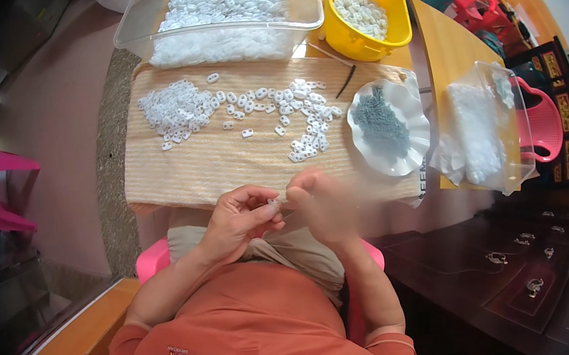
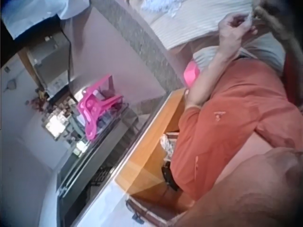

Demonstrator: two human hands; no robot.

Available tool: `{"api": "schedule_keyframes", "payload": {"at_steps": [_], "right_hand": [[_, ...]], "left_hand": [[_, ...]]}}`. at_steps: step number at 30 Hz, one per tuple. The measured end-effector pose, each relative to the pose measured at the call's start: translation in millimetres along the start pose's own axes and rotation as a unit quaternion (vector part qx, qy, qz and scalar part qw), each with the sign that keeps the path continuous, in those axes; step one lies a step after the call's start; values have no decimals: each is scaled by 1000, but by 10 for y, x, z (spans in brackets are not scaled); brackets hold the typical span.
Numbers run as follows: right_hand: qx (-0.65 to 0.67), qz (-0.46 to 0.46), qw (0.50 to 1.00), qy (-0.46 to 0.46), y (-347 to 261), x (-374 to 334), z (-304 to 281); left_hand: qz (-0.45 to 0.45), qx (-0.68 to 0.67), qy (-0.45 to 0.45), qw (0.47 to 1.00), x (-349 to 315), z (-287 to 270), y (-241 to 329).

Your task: Inspecting, trimming, and sorting small white plastic components at a workbench.

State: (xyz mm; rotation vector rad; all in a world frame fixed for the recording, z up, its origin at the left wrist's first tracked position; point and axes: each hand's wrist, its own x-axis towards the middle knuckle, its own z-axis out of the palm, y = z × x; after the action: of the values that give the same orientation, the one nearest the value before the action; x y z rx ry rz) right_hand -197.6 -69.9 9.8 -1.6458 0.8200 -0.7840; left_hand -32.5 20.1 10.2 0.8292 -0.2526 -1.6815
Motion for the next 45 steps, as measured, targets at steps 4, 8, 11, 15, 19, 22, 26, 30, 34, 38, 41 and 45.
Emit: {"api": "schedule_keyframes", "payload": {"at_steps": [4, 8, 11, 15, 19, 22, 26, 30, 34, 38, 41, 45], "right_hand": [[-21, 56, 998, -23, -66, 0, 108], [55, 91, 994, -28, -102, 5, 181], [77, 100, 992, -22, -108, 3, 208], [28, 71, 997, -26, -71, 16, 199], [109, 113, 987, -41, -59, 8, 207], [69, 101, 992, -43, -3, 3, 199], [47, 87, 992, -76, 14, 21, 144], [27, 98, 992, -77, -73, 39, 156], [-37, 93, 990, -103, -112, 83, 142], [-16, 11, 991, -130, 12, 58, 107], [-40, -7, 991, -125, -3, 56, 130], [-130, 41, 985, -106, -182, 104, 212]], "left_hand": [[17, -22, -4, 1000, 8, -19, -9], [25, -25, -3, 999, 15, -52, -11], [29, -33, -8, 999, 16, -54, 2], [27, -48, -3, 998, 24, -62, -4], [25, -55, 10, 998, 31, -62, 5], [38, -49, 7, 998, 29, -67, -8], [35, -41, 18, 998, 26, -81, 2], [35, -37, 25, 998, 33, -96, 71], [23, -49, 31, 998, 29, -82, 92], [23, -41, 39, 998, 35, -88, 91], [27, -50, 34, 998, 36, -98, 77], [38, -44, 40, 998, 51, -114, 59]]}}
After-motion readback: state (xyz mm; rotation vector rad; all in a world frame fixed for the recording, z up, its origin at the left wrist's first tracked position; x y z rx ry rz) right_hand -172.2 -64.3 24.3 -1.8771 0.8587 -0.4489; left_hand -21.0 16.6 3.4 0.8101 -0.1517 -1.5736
